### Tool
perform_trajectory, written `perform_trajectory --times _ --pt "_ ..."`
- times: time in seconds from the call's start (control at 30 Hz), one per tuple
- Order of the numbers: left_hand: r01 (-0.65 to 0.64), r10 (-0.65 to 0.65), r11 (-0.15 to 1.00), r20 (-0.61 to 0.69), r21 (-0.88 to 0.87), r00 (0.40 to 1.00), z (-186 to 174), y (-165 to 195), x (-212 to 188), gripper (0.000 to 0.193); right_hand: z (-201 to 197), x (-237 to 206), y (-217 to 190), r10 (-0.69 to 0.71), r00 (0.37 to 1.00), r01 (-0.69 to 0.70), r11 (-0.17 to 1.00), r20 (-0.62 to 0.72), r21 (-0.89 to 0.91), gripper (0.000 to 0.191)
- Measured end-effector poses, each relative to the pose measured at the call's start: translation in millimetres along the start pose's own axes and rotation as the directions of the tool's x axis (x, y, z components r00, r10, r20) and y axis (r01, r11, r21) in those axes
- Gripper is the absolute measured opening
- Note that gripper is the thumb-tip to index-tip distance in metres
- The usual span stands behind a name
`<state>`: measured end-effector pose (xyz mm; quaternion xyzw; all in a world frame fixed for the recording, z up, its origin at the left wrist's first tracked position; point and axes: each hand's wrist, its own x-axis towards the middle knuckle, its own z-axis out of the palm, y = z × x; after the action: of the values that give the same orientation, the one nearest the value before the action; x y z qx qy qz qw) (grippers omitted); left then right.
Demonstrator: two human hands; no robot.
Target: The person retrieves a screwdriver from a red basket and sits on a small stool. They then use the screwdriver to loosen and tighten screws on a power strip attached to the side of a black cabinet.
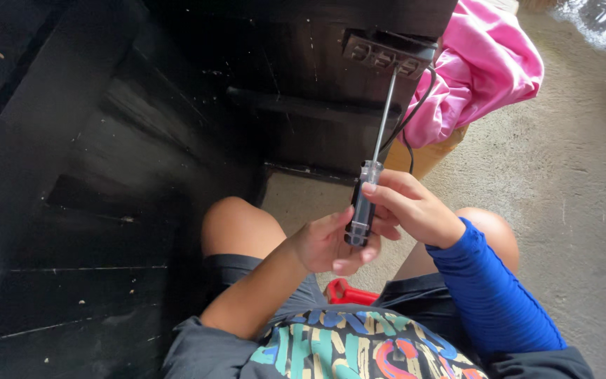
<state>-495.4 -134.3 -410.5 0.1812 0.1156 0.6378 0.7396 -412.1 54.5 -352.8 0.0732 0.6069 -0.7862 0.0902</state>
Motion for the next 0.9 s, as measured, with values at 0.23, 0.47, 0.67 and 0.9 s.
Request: perform_trajectory --times 0.23,0.47,0.67,0.9 --pt "-0.06 0.175 0.908 -0.243 0.416 0.954 14 0 -2 0.055 -24 11 5 -0.037 0.997 0.002 0.874 -0.063 -0.486 0.043" --pt "0.377 0.613 0.161 -0.392 0.912 0.686 49 13 0 0.051 -14 28 25 -0.182 0.983 0.176 0.962 -0.01 -0.209 0.033" --pt "0.015 0.214 0.811 -0.32 0.585 0.923 17 4 3 0.051 -17 21 29 0.015 1.0 -0.014 1.0 -0.026 0.025 0.03" --pt "-0.043 0.153 0.896 -0.218 0.441 0.964 3 -8 1 0.043 -26 30 29 -0.166 0.97 0.174 0.984 0.175 -0.029 0.038"
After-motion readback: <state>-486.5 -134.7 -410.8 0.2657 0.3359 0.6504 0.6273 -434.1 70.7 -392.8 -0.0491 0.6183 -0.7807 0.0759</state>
